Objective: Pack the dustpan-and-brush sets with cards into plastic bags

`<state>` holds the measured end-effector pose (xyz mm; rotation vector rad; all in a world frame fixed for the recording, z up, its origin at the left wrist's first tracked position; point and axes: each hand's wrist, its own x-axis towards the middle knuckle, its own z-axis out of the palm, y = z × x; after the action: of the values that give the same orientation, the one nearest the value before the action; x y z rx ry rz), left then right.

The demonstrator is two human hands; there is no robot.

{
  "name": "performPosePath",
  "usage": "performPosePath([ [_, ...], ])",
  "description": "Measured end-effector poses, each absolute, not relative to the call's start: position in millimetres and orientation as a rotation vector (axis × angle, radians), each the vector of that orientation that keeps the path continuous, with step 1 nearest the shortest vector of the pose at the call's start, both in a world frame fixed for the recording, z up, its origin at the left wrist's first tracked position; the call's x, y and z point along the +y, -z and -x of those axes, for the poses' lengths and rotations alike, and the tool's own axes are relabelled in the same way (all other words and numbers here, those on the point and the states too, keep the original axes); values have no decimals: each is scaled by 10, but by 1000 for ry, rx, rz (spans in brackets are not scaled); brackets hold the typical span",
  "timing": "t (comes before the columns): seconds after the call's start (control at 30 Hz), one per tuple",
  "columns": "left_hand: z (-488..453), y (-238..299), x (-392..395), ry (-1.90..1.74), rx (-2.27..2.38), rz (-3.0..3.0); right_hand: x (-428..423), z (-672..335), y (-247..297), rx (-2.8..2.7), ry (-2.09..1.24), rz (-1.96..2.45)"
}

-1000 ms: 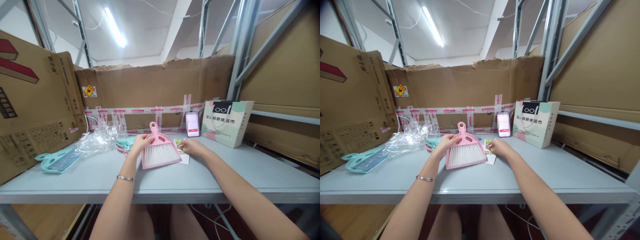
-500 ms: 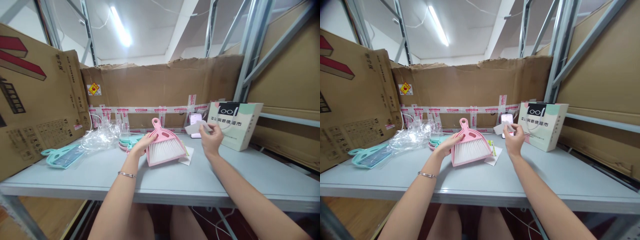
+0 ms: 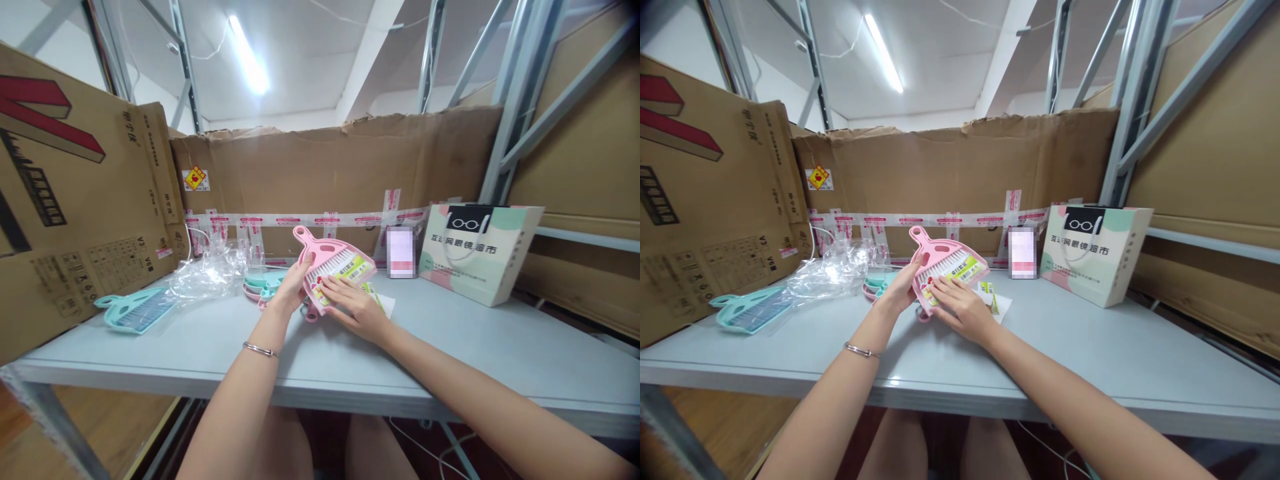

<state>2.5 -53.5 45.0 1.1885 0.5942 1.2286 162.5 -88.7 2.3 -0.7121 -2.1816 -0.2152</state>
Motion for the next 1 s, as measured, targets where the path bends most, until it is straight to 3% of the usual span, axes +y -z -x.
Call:
performPosePath([
  [0.17, -4, -475, -570, -1228, 557, -1181, -885, -1611, -38, -2255, 337, 727],
  [0.43, 27, -488, -614, -1215, 499, -1246, -867, -1660, -23, -2187, 235, 696],
  [0.57, 40, -507, -603, -1245, 528, -1229, -810, -1680, -11, -1738, 69, 699],
  [0.7, 58, -536, -607, -1275, 525, -1188, -678, -1755, -35, -1096, -435, 851],
  [0.83, 74, -525, -604, -1221, 486, -1238, -678, -1763, -51, -1136, -1211, 762],
  [1.0, 100, -496, -609, -1104, 506, -1348, -804, -1699, -79, -1039, -1414, 706],
])
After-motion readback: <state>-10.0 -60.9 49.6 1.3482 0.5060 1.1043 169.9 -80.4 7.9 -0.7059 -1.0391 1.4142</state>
